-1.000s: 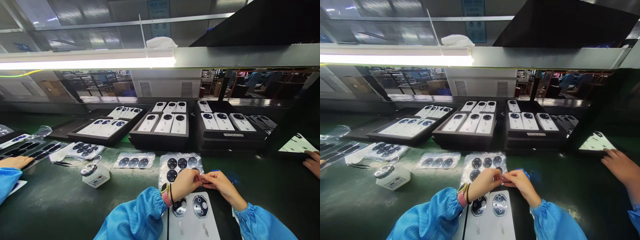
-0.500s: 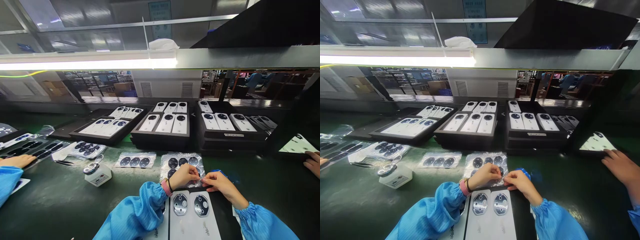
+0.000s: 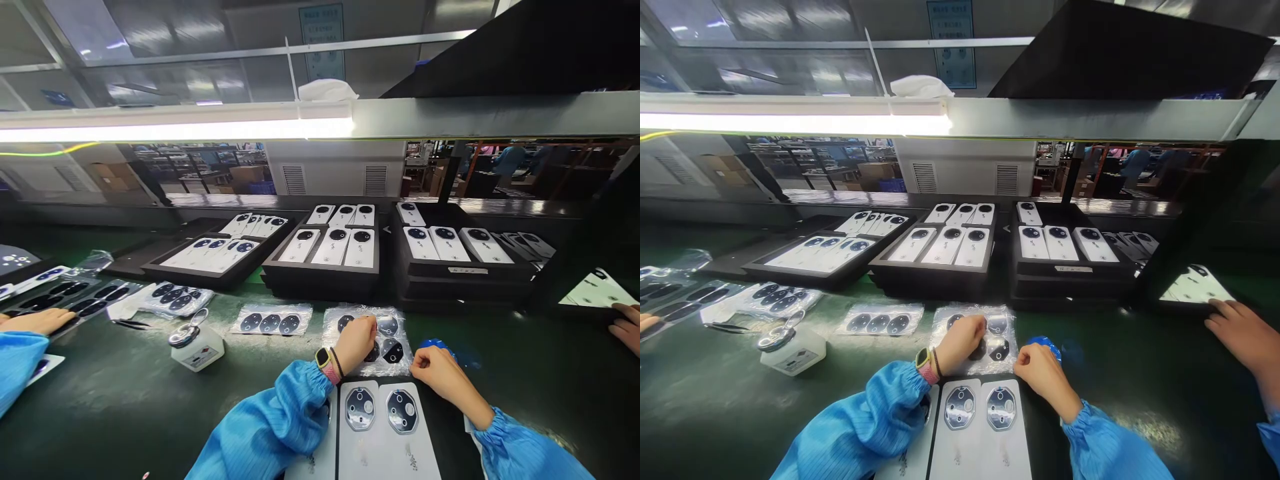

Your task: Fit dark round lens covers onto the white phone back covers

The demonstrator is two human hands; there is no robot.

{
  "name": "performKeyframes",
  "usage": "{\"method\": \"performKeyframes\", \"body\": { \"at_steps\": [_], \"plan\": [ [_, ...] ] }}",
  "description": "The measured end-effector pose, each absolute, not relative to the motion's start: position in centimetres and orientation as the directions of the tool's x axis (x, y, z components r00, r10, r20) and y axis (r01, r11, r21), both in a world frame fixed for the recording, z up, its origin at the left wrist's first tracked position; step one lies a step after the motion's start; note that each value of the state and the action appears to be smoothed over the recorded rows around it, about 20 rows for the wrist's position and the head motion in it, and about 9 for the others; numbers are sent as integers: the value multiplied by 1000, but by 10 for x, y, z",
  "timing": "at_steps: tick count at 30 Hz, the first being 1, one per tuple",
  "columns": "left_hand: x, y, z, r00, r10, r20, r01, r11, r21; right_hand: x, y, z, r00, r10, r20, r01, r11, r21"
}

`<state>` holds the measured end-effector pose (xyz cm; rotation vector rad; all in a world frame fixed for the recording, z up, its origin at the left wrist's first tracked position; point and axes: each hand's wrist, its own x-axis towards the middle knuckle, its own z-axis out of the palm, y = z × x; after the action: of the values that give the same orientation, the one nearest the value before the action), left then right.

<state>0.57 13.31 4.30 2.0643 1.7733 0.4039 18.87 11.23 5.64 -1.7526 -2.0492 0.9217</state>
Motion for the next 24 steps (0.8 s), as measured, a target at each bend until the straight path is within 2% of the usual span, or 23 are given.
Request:
{"method": "performKeyframes", "body": {
  "at_steps": [4, 8, 14, 18, 24],
  "plan": [
    [-2, 137, 43, 181, 983, 11, 874, -166, 457, 189, 114, 52, -214, 965, -153, 798, 82, -596],
    [0, 135, 40, 255, 964, 77, 829, -259, 496, 191, 114, 51, -199, 978, -64, 800, 124, -587],
    [7, 132, 35, 415, 892, 179, 713, -441, 546, 189, 112, 53, -310, 945, 105, 734, 308, -605],
    [10, 133, 29, 502, 837, 216, 643, -529, 554, 184, 114, 43, -378, 921, 90, 727, 356, -587],
    [12, 135, 26, 518, 827, 218, 618, -539, 573, 184, 115, 37, -383, 922, 55, 763, 349, -544]
  ]
}}
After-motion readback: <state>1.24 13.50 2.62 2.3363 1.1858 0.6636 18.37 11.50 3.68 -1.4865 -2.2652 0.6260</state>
